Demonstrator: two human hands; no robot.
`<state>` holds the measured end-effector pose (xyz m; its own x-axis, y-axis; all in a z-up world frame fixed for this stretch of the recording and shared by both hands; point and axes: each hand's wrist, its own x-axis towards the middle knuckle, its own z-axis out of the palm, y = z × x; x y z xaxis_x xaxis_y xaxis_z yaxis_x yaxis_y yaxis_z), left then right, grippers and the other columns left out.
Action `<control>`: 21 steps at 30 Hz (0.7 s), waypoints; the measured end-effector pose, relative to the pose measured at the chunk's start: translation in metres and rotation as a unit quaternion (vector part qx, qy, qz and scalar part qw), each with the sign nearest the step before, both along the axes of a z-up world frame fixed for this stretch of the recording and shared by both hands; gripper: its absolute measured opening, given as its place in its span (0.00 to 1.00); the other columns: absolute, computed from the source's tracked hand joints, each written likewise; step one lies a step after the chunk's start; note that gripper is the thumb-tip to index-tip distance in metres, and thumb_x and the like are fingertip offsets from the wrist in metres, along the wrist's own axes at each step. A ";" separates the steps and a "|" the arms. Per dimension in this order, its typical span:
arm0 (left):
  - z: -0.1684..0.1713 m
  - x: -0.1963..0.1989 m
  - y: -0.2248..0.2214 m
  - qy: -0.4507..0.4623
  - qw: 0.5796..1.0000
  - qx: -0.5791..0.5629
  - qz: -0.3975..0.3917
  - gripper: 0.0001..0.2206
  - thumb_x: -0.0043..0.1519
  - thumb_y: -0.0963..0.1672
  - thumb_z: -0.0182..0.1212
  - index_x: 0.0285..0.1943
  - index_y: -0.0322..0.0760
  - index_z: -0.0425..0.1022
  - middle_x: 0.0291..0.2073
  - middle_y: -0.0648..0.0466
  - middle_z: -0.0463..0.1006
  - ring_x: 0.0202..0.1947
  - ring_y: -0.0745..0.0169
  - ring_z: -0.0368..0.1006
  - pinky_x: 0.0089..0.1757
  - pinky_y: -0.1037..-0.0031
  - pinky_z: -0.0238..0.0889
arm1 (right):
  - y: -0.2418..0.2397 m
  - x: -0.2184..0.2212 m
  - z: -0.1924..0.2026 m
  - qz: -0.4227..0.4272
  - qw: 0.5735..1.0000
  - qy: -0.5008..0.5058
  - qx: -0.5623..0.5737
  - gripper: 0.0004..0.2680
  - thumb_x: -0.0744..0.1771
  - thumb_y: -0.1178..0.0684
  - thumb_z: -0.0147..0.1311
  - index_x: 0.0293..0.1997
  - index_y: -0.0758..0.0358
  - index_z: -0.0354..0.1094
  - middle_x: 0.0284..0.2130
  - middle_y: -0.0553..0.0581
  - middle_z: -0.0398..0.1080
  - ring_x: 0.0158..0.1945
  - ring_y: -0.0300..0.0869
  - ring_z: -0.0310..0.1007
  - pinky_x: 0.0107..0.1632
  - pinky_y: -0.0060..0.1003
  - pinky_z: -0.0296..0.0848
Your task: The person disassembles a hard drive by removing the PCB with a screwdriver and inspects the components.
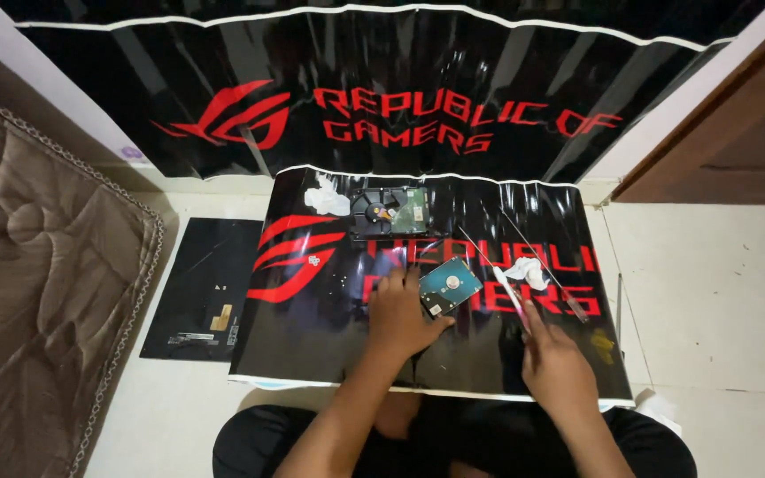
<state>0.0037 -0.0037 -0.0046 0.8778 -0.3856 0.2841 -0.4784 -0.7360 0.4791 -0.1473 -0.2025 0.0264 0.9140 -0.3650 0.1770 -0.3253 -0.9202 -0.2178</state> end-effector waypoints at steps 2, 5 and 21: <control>0.001 0.003 -0.004 0.027 0.999 0.018 -0.009 0.42 0.43 0.57 0.80 0.62 0.31 0.69 0.55 0.41 0.70 0.52 0.40 0.68 0.46 0.54 0.65 | 0.002 0.001 -0.003 0.001 1.000 0.001 -0.005 0.23 0.66 0.53 0.54 0.72 0.48 0.61 0.32 0.59 0.74 0.31 0.53 0.77 0.33 0.45 0.76; -0.001 0.006 -0.014 -0.092 0.995 -0.023 -0.015 0.36 0.42 0.54 0.79 0.55 0.31 0.71 0.46 0.43 0.74 0.44 0.42 0.71 0.41 0.56 0.69 | 0.004 -0.002 -0.010 0.010 1.000 -0.028 -0.004 0.18 0.66 0.52 0.55 0.64 0.53 0.69 0.41 0.57 0.75 0.37 0.52 0.77 0.38 0.41 0.77; 0.001 -0.013 -0.031 -0.010 0.990 -0.132 0.037 0.36 0.42 0.52 0.74 0.58 0.34 0.67 0.41 0.43 0.74 0.37 0.40 0.77 0.39 0.56 0.73 | 0.035 0.027 -0.009 -0.024 0.826 -0.095 0.555 0.09 0.66 0.51 0.60 0.44 0.64 0.80 0.33 0.59 0.82 0.38 0.44 0.80 0.47 0.38 0.77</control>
<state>-0.0097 -0.0349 -0.0032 0.8941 -0.2298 0.3844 -0.4390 -0.6197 0.6506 -0.1200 -0.1674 0.0174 0.8882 -0.4333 -0.1530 -0.2186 -0.1054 -0.9701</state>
